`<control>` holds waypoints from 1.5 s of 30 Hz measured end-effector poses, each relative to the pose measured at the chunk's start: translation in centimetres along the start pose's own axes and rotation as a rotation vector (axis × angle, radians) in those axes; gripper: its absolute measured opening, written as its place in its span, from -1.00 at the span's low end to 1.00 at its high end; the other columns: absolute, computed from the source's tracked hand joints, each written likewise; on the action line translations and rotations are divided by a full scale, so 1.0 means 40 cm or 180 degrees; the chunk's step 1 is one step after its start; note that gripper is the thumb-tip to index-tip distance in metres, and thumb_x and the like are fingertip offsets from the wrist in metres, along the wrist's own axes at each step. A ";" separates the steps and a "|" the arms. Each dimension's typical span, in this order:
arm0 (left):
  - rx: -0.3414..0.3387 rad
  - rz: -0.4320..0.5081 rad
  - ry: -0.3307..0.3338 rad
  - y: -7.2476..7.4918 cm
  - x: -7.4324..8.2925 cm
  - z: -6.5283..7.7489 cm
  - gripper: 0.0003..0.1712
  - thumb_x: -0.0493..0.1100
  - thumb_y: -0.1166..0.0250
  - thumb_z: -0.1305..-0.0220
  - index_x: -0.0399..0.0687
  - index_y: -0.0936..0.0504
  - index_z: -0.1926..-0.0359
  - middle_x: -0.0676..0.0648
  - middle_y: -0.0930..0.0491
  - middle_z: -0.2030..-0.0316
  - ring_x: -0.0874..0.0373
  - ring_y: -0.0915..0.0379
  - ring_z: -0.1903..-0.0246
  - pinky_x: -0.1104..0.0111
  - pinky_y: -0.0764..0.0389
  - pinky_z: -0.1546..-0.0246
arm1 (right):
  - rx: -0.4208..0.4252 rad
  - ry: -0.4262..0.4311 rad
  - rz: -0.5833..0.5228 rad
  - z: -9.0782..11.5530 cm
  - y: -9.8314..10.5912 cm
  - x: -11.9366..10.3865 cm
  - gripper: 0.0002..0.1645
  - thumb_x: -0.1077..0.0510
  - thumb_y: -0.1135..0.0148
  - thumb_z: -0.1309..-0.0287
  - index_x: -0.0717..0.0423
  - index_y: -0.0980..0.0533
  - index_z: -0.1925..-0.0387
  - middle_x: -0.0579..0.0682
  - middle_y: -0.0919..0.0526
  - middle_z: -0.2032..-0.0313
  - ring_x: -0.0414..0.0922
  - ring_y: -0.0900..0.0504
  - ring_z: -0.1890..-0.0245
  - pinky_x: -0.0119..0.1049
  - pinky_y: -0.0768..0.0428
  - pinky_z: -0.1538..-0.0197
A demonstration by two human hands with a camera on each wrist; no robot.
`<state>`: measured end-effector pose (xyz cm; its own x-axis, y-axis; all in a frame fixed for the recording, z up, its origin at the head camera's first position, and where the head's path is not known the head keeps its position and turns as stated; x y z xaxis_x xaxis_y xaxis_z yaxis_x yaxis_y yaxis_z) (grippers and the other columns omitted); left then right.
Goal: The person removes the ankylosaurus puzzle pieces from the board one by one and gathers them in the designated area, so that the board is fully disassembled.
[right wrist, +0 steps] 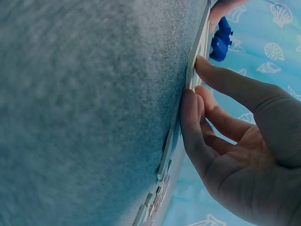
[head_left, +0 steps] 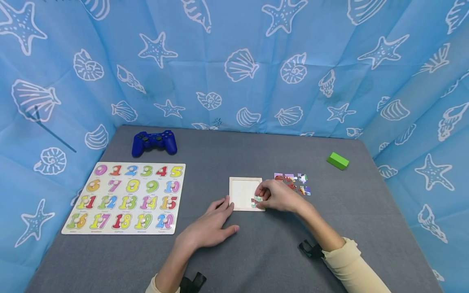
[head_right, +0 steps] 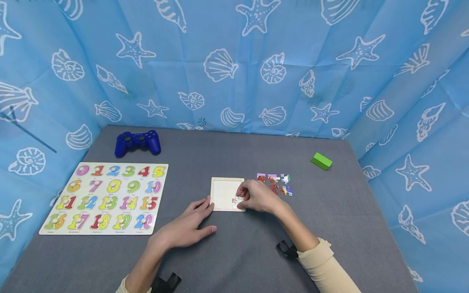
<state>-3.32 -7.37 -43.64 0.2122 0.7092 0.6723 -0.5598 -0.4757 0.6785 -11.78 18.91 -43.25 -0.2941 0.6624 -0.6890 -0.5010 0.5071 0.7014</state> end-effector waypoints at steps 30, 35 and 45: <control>-0.0004 0.0006 0.0041 -0.005 0.001 -0.001 -0.13 0.13 -0.26 -0.60 -0.21 -0.23 -0.68 -0.21 0.04 -0.76 -0.13 0.15 -0.77 -0.13 -0.16 -0.68 | 0.0024 0.0240 -0.0164 0.016 -0.005 -0.004 -0.71 0.32 -0.56 -0.20 0.18 -0.65 0.08 0.02 -0.71 0.30 -0.23 -0.65 0.31 -0.39 -0.70 0.17; 0.0022 -0.0013 0.0034 -0.008 0.000 -0.001 -0.13 0.13 -0.26 -0.59 -0.21 -0.23 -0.68 -0.21 0.03 -0.76 -0.13 0.13 -0.76 -0.14 -0.17 -0.68 | 0.0033 0.0218 -0.0483 0.023 -0.003 0.006 -0.72 0.30 -0.58 -0.20 0.16 -0.66 0.09 0.04 -0.71 0.28 -0.21 -0.67 0.31 -0.38 -0.74 0.15; 0.0032 -0.0004 0.0023 -0.008 -0.003 0.000 -0.14 0.12 -0.25 -0.60 -0.20 -0.23 -0.68 -0.18 0.03 -0.76 -0.11 0.13 -0.76 -0.13 -0.19 -0.67 | 0.0013 0.0146 -0.1055 0.063 0.019 0.043 -0.70 0.34 -0.54 -0.23 0.28 -0.66 0.03 0.23 -0.71 0.20 -0.21 -0.72 0.30 -0.42 -0.72 0.17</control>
<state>-3.16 -7.30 -43.94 0.2071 0.7137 0.6692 -0.5513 -0.4799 0.6824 -10.62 21.82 -43.44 -0.1520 0.4357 -0.8872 -0.5722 0.6931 0.4384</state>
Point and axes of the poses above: each hand's wrist, its own z-axis away from the middle knuckle, its own y-axis out of the back of the hand, x = y × z, the point moved 1 cm from there along -z, towards the middle knuckle
